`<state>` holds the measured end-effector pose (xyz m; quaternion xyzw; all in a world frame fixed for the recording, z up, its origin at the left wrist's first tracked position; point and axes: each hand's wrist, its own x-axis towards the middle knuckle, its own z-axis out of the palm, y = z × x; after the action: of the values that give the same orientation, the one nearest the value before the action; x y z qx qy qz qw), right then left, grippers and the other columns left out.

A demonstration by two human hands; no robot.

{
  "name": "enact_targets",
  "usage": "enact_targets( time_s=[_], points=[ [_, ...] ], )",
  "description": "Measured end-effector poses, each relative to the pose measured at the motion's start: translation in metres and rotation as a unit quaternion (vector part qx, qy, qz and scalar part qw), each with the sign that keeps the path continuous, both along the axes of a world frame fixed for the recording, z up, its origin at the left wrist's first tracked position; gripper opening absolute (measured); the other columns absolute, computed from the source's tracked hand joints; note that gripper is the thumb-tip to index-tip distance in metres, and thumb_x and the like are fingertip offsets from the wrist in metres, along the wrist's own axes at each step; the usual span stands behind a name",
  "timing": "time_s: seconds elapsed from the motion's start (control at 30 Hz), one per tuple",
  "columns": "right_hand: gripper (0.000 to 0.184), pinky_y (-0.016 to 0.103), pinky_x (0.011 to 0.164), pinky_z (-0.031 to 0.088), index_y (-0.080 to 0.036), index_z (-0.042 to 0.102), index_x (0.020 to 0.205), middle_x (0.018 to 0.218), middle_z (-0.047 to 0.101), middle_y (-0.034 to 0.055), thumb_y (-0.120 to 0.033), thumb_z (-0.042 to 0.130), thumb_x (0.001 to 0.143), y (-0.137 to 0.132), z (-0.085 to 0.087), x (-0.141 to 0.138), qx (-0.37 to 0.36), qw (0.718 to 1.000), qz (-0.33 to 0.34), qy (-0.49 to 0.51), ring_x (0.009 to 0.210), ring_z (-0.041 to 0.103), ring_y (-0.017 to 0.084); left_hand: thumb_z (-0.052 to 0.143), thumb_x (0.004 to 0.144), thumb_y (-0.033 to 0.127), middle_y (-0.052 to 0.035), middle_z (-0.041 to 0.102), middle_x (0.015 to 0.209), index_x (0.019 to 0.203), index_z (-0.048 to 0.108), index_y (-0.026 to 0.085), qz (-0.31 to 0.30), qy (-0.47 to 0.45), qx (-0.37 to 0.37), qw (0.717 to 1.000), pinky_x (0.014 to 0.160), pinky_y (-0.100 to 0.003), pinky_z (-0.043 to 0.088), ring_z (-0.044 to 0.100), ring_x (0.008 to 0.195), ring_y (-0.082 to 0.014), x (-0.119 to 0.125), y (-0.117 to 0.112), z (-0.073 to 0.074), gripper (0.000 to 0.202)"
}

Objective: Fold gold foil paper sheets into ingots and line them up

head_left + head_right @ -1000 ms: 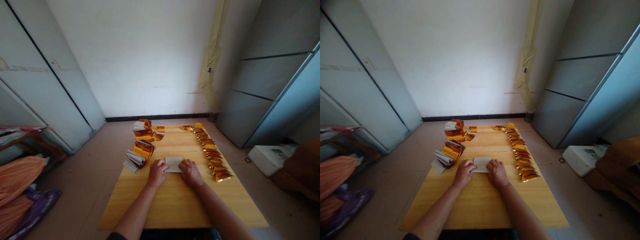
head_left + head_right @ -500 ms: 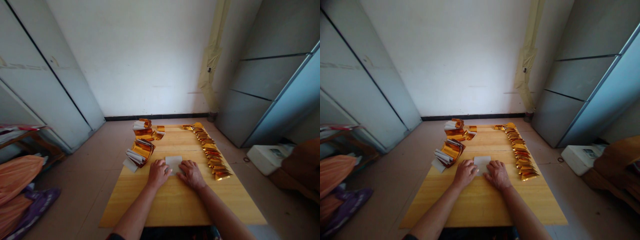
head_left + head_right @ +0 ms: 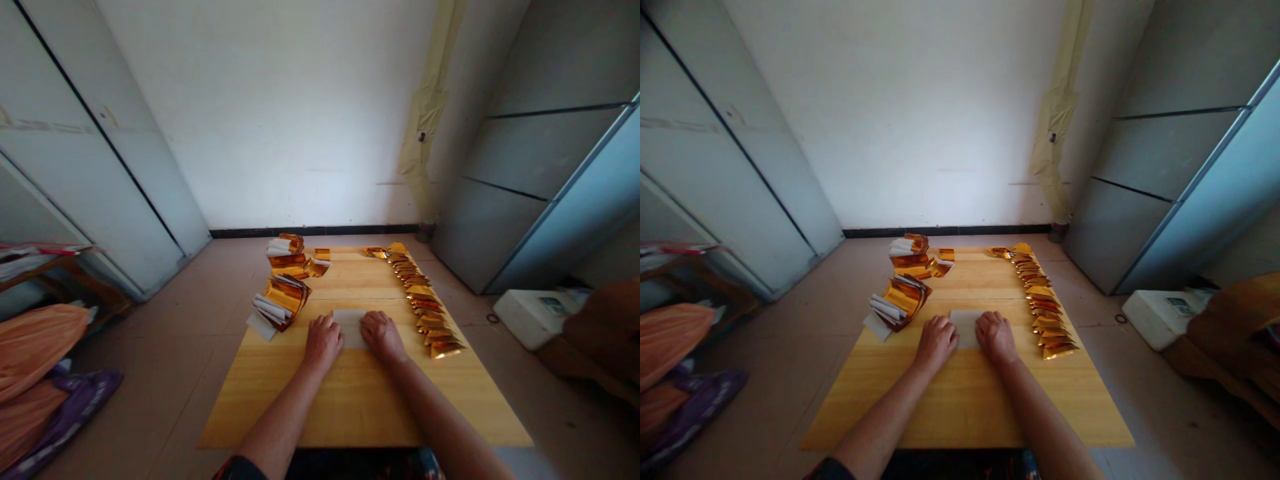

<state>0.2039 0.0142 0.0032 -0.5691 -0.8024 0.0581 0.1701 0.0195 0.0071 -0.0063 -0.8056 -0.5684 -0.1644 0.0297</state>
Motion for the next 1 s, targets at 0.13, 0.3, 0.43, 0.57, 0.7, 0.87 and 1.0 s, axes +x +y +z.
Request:
enact_targets(
  time_s=[0.13,0.3,0.43,0.57,0.7,0.87,1.0],
  points=[
    [0.047,0.032,0.083,0.037,-0.021,0.053,0.124,0.121,0.058,0.0092,-0.023,0.056,0.077,0.023,0.009,-0.005,-0.048,0.997,-0.051,-0.009,0.109,0.047,0.023,0.059,0.08,0.022,-0.0056,0.06,0.087,0.079,0.062,0.018,0.001,-0.009,0.003,1.0,0.077,-0.034,0.036,0.052,0.09,-0.0212,0.0,-0.001,-0.003,0.005],
    [0.054,0.034,0.082,0.036,-0.027,0.055,0.122,0.115,0.059,0.0071,-0.023,0.06,0.068,0.042,0.02,-0.015,-0.132,0.989,-0.055,-0.047,0.109,0.048,0.025,0.059,0.08,0.022,-0.005,0.059,0.087,0.079,0.062,0.018,0.001,-0.023,0.0,1.0,0.075,-0.033,0.036,0.051,0.089,-0.0205,-0.002,-0.002,-0.005,0.005],
    [0.043,0.033,0.079,0.036,-0.026,0.061,0.11,0.11,0.059,0.0065,-0.027,0.065,0.067,0.049,0.02,-0.018,-0.147,0.986,-0.051,-0.057,0.105,0.048,0.024,0.058,0.079,0.021,-0.0049,0.059,0.086,0.078,0.062,0.019,0.002,-0.032,-0.001,1.0,0.075,-0.033,0.036,0.051,0.088,-0.0201,-0.002,-0.002,-0.004,0.004],
    [0.031,0.028,0.073,0.036,-0.023,0.063,0.101,0.107,0.059,0.0062,-0.023,0.063,0.07,0.046,0.016,-0.016,-0.096,0.994,-0.041,-0.038,0.102,0.049,0.022,0.057,0.08,0.021,-0.0051,0.058,0.086,0.079,0.062,0.019,0.001,-0.034,0.001,0.999,0.076,-0.033,0.036,0.051,0.088,-0.0204,-0.001,-0.002,-0.004,0.006],
    [0.022,0.027,0.074,0.034,-0.022,0.064,0.095,0.098,0.063,0.005,-0.017,0.057,0.075,0.039,0.012,-0.015,-0.039,0.999,-0.012,-0.028,0.096,0.051,0.019,0.057,0.082,0.022,-0.0048,0.058,0.087,0.086,0.065,0.022,-0.013,-0.043,0.005,0.999,0.076,-0.033,0.036,0.05,0.09,-0.0203,-0.002,-0.002,-0.006,0.009],
    [0.019,0.03,0.076,0.031,-0.023,0.066,0.089,0.089,0.063,0.0047,-0.014,0.053,0.079,0.03,0.005,-0.012,0.011,0.997,0.032,-0.066,0.092,0.05,0.019,0.057,0.082,0.023,-0.0044,0.057,0.088,0.09,0.067,0.025,-0.02,-0.051,0.006,0.998,0.076,-0.033,0.036,0.049,0.09,-0.0199,-0.003,-0.002,-0.008,0.013],
    [0.02,0.033,0.08,0.027,-0.023,0.068,0.087,0.086,0.061,0.0057,-0.018,0.049,0.086,0.018,0.003,-0.011,0.052,0.993,0.069,-0.084,0.091,0.048,0.02,0.057,0.082,0.022,-0.0044,0.057,0.088,0.088,0.068,0.025,-0.017,-0.043,0.012,0.999,0.077,-0.033,0.036,0.049,0.09,-0.0199,-0.003,-0.002,-0.008,0.012]
  ],
)
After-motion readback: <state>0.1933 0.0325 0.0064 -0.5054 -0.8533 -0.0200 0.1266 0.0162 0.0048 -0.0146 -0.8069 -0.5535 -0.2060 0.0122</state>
